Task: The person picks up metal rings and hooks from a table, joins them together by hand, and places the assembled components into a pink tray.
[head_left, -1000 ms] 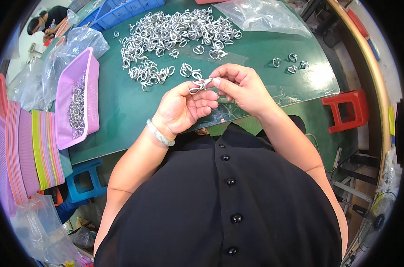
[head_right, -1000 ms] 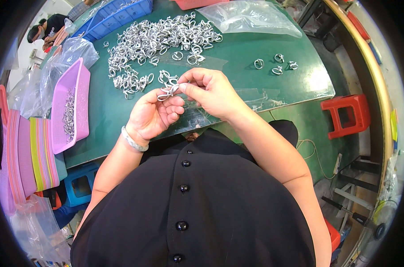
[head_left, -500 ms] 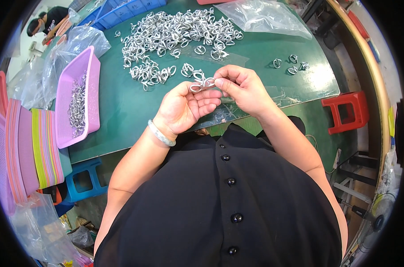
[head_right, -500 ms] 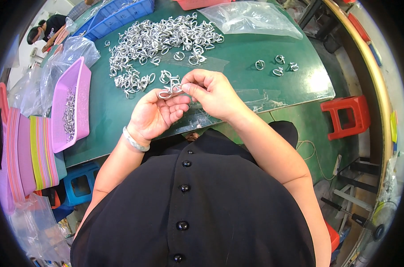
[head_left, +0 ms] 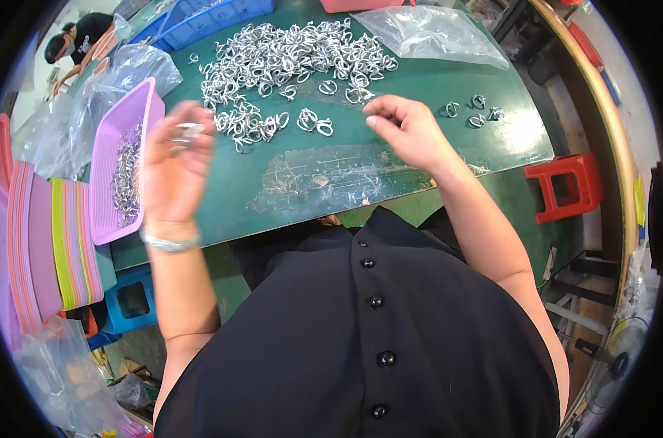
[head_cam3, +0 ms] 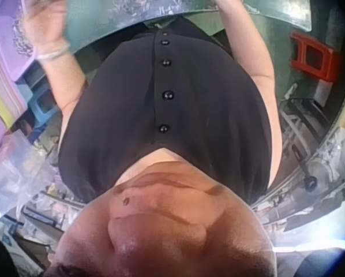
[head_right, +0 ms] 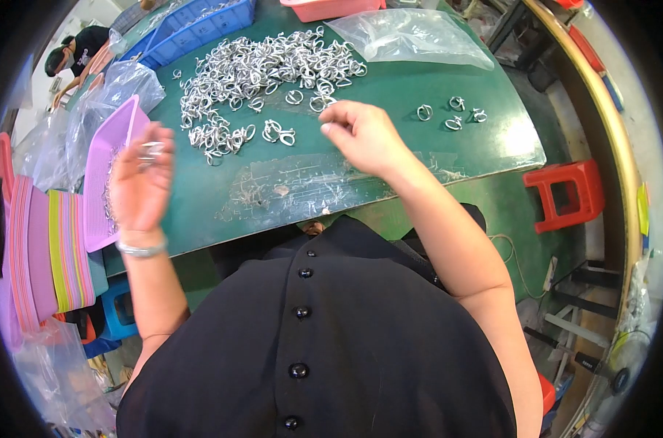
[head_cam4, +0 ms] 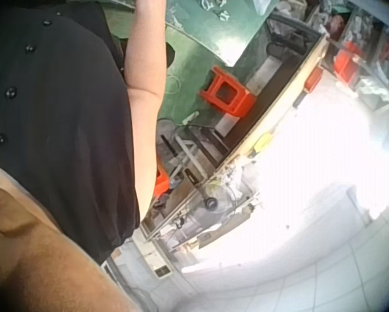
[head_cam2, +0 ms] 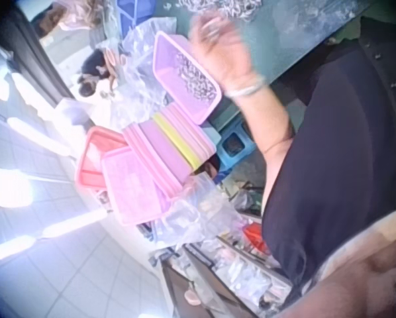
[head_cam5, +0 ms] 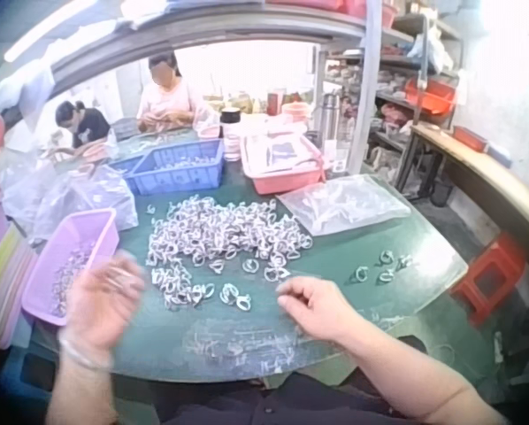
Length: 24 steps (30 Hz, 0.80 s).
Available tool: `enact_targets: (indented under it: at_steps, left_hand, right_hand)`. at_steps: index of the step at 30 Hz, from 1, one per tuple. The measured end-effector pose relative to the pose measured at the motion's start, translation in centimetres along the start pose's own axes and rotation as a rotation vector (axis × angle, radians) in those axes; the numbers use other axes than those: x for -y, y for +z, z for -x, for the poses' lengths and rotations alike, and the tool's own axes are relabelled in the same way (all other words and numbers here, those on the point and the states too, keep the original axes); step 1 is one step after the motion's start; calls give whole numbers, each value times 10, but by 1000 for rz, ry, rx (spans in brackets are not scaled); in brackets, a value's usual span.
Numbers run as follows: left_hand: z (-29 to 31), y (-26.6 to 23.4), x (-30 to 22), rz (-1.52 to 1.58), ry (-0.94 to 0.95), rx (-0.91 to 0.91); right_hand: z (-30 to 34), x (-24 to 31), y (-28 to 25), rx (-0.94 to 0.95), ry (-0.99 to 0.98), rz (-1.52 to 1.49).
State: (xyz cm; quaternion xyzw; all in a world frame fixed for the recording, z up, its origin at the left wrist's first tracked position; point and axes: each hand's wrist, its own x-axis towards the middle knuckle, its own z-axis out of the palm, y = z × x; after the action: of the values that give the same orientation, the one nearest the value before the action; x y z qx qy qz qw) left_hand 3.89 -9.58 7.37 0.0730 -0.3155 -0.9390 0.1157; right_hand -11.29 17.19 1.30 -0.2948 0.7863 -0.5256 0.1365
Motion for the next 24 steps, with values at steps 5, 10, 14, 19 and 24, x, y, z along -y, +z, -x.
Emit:
enact_targets:
  at_steps: [5,10,14,19,24]
  left_hand:
    - [6,-67,-99,-620,704,-440]
    - [-3,-76,-62,-1934,985,-546]
    - [-34,-18,37,-1911,739,-23]
    - [-79,25,111,-1975,596,214]
    - [-103,51,140,-2163,243,221]
  right_hand:
    - [-27,-12,-5,-120,-145,288]
    - [-41,-25,6,-94,-152,577]
    - [-33,-22,2,-65,-171,579]
    - [-17,-19,-5,-90,-135,427]
    - [-1,-23,-19,-58,37,91]
